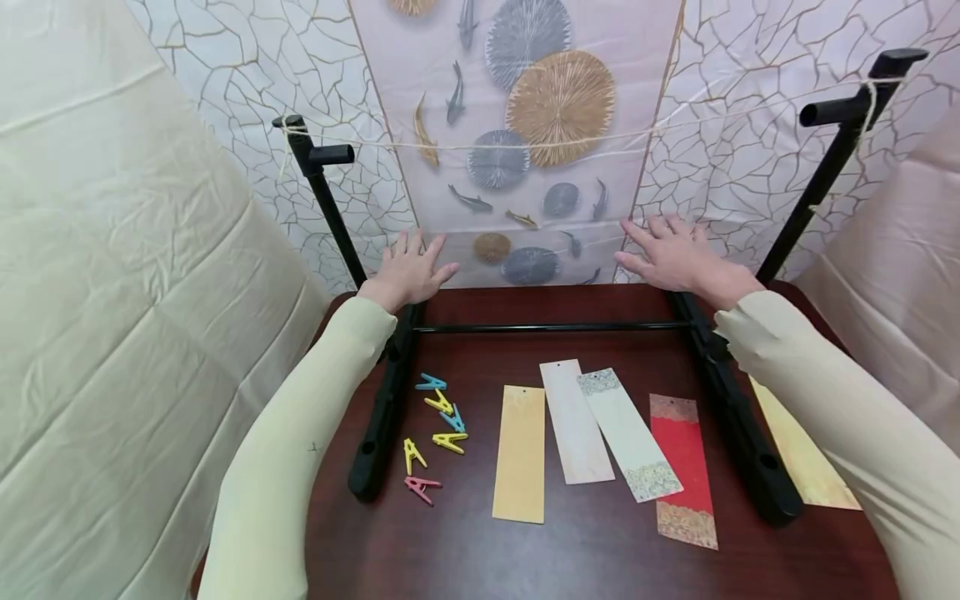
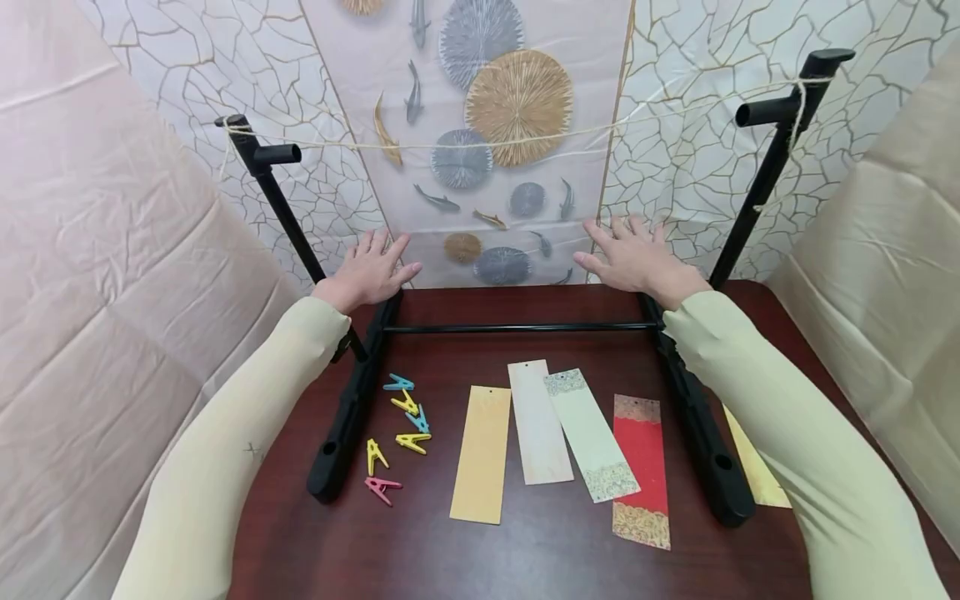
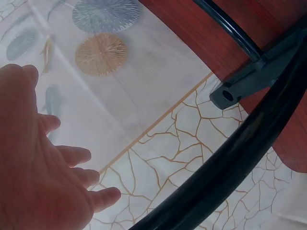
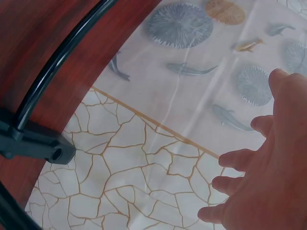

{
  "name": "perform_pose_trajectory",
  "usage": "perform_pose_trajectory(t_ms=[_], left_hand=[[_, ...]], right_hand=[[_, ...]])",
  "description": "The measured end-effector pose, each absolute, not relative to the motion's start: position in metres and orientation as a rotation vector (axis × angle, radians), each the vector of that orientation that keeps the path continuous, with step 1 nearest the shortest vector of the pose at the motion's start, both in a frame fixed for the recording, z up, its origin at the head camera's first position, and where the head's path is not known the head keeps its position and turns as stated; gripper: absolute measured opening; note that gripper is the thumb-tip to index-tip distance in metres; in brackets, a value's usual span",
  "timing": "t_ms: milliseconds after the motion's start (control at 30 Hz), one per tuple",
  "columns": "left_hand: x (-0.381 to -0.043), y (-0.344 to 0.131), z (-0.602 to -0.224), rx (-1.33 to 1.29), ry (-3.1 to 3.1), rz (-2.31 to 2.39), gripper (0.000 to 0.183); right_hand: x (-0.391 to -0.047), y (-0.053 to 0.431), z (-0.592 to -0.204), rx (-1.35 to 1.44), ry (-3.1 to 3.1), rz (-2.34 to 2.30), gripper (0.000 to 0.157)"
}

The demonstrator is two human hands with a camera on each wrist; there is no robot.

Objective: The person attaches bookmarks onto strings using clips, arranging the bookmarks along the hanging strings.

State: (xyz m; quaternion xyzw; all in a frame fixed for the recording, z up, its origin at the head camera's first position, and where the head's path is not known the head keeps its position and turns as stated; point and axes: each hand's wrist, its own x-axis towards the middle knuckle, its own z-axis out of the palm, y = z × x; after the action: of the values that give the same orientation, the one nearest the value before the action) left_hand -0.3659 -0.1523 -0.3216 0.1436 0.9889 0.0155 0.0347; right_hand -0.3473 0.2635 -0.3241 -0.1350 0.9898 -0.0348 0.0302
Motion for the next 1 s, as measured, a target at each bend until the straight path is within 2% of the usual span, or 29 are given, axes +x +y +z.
perform_pose_trajectory(t_ms=[433, 1000], left_hand=[[-0.361, -0.147, -0.338, 0.506, 3.037, 0.076, 0.071], [-0.351, -0.142, -0.356, 0.635, 3.010, 0.092, 0.072]], right_hand=[[-0.326, 0.254, -0.344, -0.499, 3.085, -0.219, 0.078], [-0.318, 0.232, -0.378, -0.586, 3.068, -0.363, 0.074]])
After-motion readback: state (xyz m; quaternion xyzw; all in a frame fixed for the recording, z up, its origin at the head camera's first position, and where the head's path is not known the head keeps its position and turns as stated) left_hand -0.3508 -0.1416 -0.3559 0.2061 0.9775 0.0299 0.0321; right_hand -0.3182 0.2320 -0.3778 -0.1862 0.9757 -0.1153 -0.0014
